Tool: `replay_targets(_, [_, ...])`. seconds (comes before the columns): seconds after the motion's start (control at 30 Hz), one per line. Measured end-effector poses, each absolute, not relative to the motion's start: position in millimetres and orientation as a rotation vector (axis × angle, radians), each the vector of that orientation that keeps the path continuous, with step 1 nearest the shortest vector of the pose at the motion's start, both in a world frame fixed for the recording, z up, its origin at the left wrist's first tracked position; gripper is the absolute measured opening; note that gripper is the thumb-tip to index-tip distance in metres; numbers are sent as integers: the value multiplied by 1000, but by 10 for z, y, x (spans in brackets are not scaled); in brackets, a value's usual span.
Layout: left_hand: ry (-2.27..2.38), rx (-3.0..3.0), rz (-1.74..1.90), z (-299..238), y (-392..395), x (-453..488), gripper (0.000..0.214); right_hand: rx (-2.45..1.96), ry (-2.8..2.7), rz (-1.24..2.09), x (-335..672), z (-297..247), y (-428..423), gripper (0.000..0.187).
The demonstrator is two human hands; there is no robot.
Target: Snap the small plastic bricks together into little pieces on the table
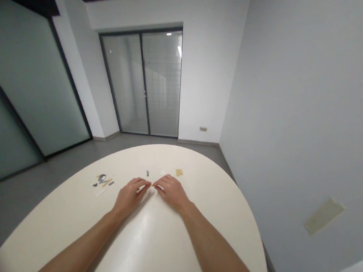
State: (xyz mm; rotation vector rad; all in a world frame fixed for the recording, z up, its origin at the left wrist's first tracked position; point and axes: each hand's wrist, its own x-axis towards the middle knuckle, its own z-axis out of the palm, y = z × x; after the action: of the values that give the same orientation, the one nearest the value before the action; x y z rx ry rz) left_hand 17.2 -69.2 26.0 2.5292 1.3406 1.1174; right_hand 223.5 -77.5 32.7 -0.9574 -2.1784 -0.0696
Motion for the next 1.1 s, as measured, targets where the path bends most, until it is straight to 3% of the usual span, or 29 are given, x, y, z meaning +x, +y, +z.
replay_targets(1.1, [1291, 2502, 1143, 233, -665, 202, 17, -1114, -1836, 74, 2265, 214, -678, 13])
